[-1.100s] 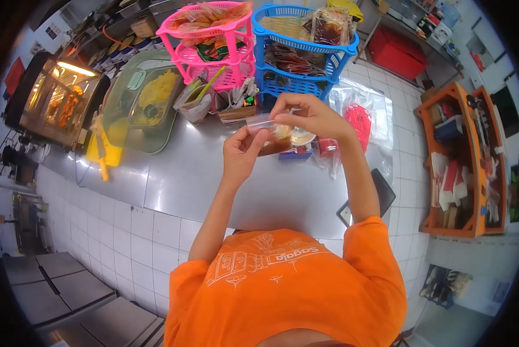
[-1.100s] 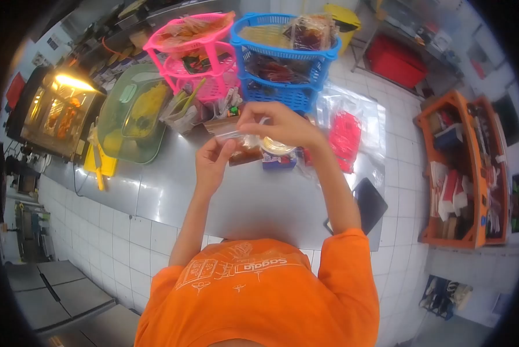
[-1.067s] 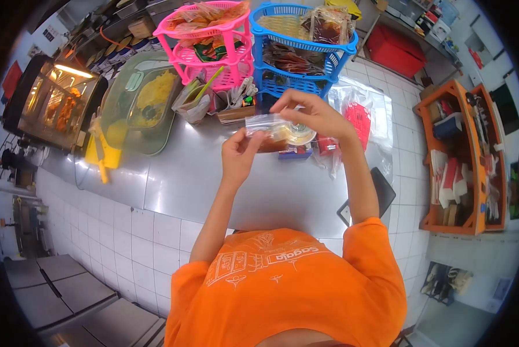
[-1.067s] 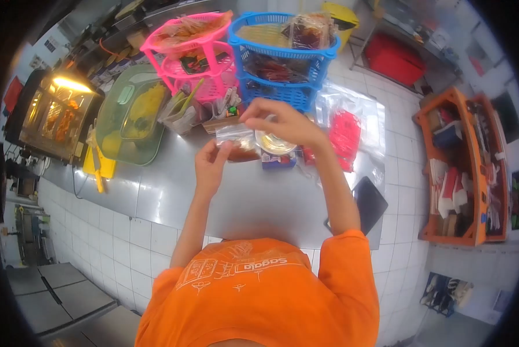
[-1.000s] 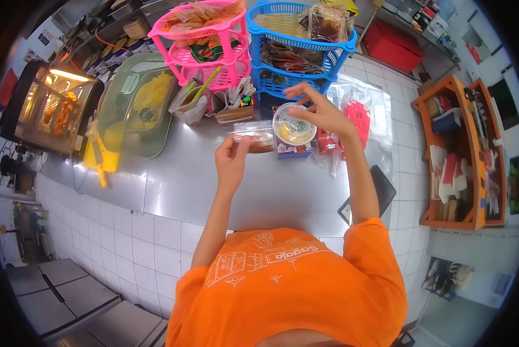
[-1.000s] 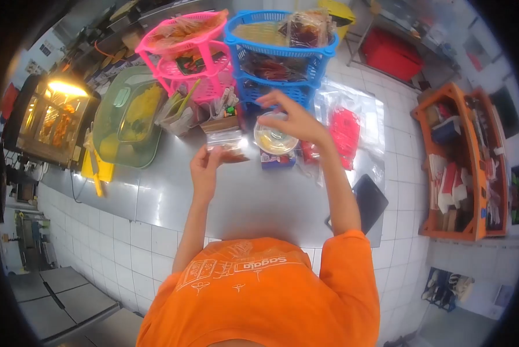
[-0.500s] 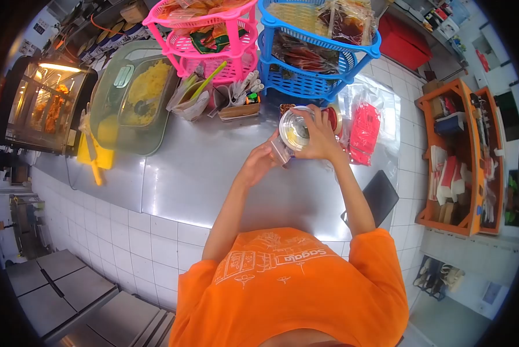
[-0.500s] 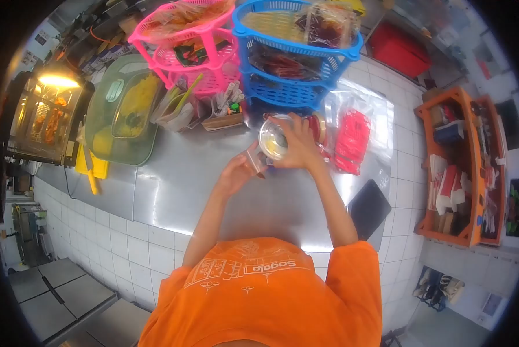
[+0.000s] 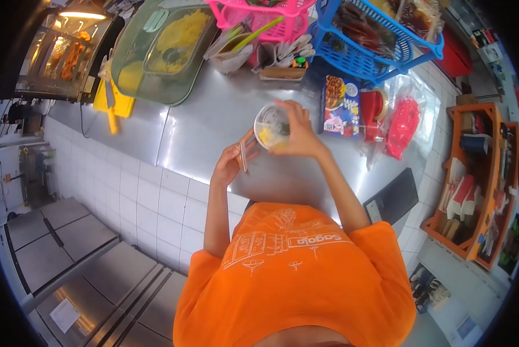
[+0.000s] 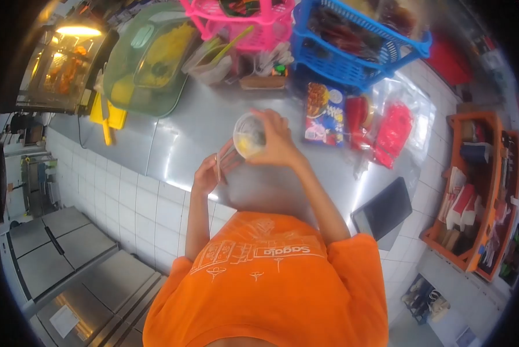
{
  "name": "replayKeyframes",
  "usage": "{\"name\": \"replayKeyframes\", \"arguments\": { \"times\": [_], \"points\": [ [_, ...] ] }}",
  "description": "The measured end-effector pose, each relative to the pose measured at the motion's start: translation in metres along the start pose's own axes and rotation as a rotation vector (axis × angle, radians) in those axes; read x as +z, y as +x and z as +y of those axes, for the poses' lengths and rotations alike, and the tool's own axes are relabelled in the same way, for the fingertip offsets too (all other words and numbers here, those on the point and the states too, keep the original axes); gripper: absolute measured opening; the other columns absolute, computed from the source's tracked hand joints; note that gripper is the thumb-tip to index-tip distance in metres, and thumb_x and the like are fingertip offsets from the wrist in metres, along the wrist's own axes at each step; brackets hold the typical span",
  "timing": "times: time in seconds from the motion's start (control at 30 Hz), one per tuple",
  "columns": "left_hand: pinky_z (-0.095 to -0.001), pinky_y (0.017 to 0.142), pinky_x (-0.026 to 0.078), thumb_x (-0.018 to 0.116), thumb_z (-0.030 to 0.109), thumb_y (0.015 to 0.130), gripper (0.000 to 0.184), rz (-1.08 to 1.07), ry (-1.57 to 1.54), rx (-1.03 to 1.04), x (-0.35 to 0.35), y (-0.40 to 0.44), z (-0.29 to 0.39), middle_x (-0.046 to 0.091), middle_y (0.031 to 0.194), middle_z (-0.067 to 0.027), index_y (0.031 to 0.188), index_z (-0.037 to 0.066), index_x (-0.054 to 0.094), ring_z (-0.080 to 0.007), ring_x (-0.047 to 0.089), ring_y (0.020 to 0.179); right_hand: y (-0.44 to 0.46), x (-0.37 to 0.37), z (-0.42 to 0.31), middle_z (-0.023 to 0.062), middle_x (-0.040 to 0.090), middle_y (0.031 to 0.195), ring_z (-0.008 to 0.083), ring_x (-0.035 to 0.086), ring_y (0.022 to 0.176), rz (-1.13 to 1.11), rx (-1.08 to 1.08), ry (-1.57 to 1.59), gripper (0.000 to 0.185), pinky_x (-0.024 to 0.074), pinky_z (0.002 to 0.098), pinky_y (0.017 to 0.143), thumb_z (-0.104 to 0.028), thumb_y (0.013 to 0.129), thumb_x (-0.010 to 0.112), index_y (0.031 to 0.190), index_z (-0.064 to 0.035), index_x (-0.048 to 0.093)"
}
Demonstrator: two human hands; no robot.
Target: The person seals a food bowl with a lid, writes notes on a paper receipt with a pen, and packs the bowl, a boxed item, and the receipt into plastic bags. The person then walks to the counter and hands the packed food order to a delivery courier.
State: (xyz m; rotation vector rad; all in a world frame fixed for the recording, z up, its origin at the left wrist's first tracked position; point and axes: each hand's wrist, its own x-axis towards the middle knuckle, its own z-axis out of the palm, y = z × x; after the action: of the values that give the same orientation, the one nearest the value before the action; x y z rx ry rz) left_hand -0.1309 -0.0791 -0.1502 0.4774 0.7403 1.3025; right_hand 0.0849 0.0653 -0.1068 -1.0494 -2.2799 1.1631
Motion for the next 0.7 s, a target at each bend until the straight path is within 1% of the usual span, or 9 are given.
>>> {"name": "replayKeyframes", "arguments": {
  "times": [0.07, 0.17, 0.27, 0.37, 0.47, 0.57, 0.6, 0.67, 0.7],
  "points": [
    [-0.0570, 0.116, 0.026, 0.057, 0.035, 0.090, 0.041, -0.018, -0.049, 0.043, 0.007, -0.005, 0.001, 0.025, 0.160, -0.0213, 0.107, -0.001, 0.065, -0.0409, 0.026, 0.147, -0.001, -0.013, 0.010, 0.0187, 0.029, 0.150, 0.0413, 0.028, 0.139, 0.021, -0.063, 0.219, 0.121, 0.0253, 0.0515, 0.114, -0.033, 0.052, 0.091, 0.153, -0.0171, 0.026],
    [-0.0574, 0.117, 0.023, 0.054, 0.037, 0.091, 0.041, -0.005, -0.048, 0.059, 0.005, -0.008, 0.000, 0.027, 0.159, -0.0232, 0.109, 0.002, 0.066, -0.0414, 0.027, 0.147, -0.006, -0.032, 0.028, 0.0162, 0.027, 0.155, 0.0353, 0.032, 0.138, -0.050, 0.091, 0.516, 0.118, 0.0320, 0.0521, 0.111, -0.032, 0.062, 0.089, 0.156, -0.0248, 0.018],
    [-0.0571, 0.117, 0.022, 0.056, 0.039, 0.090, 0.041, 0.012, 0.003, 0.055, -0.001, -0.007, -0.002, 0.030, 0.158, -0.0226, 0.110, 0.005, 0.066, -0.0411, 0.026, 0.147, -0.015, -0.043, 0.041, 0.0170, 0.023, 0.157, 0.0365, 0.027, 0.144, -0.025, 0.098, 0.932, 0.110, 0.0253, 0.0476, 0.116, -0.023, 0.071, 0.082, 0.157, -0.0148, 0.014],
    [-0.0567, 0.116, 0.025, 0.063, 0.039, 0.089, 0.029, 0.083, 0.105, 0.040, 0.013, -0.007, 0.012, 0.027, 0.159, -0.0225, 0.080, 0.012, 0.067, -0.0409, 0.025, 0.147, -0.023, -0.049, 0.047, 0.0182, 0.024, 0.157, 0.0364, 0.036, 0.139, -0.042, 0.101, 1.116, 0.107, 0.0348, 0.0474, 0.111, -0.029, 0.074, 0.079, 0.157, -0.0188, 0.013],
    [-0.0515, 0.114, 0.029, 0.064, 0.037, 0.091, 0.032, 0.111, 0.356, 0.162, 0.005, -0.007, 0.015, 0.045, 0.148, -0.0233, 0.083, 0.007, 0.070, -0.0363, 0.041, 0.138, -0.033, -0.054, 0.047, 0.0190, 0.025, 0.157, 0.0367, 0.040, 0.136, -0.025, 0.094, 1.197, 0.106, 0.0400, 0.0483, 0.109, -0.035, 0.076, 0.077, 0.158, -0.0198, 0.012],
    [-0.0417, 0.104, 0.042, 0.065, 0.030, 0.094, 0.031, 0.192, 0.634, 0.110, 0.044, -0.001, 0.042, 0.066, 0.122, -0.0185, 0.089, 0.001, 0.073, -0.0266, 0.061, 0.114, -0.043, -0.057, 0.050, 0.0194, 0.026, 0.156, 0.0370, 0.043, 0.135, 0.004, 0.096, 1.218, 0.107, 0.0418, 0.0499, 0.108, -0.040, 0.076, 0.077, 0.158, -0.0192, 0.011],
    [-0.0373, 0.096, 0.045, 0.064, 0.026, 0.095, 0.028, 0.185, 0.680, 0.103, 0.052, 0.005, 0.044, 0.068, 0.116, -0.0142, 0.091, 0.001, 0.074, -0.0222, 0.063, 0.104, -0.047, -0.057, 0.051, 0.0195, 0.027, 0.156, 0.0370, 0.043, 0.134, 0.012, 0.098, 1.223, 0.107, 0.0422, 0.0505, 0.107, -0.041, 0.076, 0.077, 0.158, -0.0190, 0.011],
    [-0.0283, 0.081, 0.052, 0.063, 0.019, 0.097, 0.022, 0.172, 0.774, 0.093, 0.065, 0.028, 0.041, 0.072, 0.102, -0.0055, 0.097, 0.001, 0.076, -0.0136, 0.067, 0.084, -0.053, -0.058, 0.045, 0.0186, 0.033, 0.154, 0.0369, 0.046, 0.134, 0.068, 0.131, 1.231, 0.110, 0.0442, 0.0510, 0.107, -0.047, 0.072, 0.080, 0.156, -0.0138, 0.018],
    [-0.0278, 0.079, 0.051, 0.065, 0.021, 0.096, 0.022, 0.176, 0.800, 0.102, 0.072, 0.041, 0.038, 0.071, 0.096, -0.0038, 0.096, 0.002, 0.076, -0.0135, 0.067, 0.080, -0.054, -0.057, 0.042, 0.0181, 0.036, 0.153, 0.0369, 0.047, 0.133, 0.092, 0.144, 1.237, 0.112, 0.0452, 0.0513, 0.106, -0.051, 0.070, 0.082, 0.155, -0.0112, 0.021]
  ]
}}
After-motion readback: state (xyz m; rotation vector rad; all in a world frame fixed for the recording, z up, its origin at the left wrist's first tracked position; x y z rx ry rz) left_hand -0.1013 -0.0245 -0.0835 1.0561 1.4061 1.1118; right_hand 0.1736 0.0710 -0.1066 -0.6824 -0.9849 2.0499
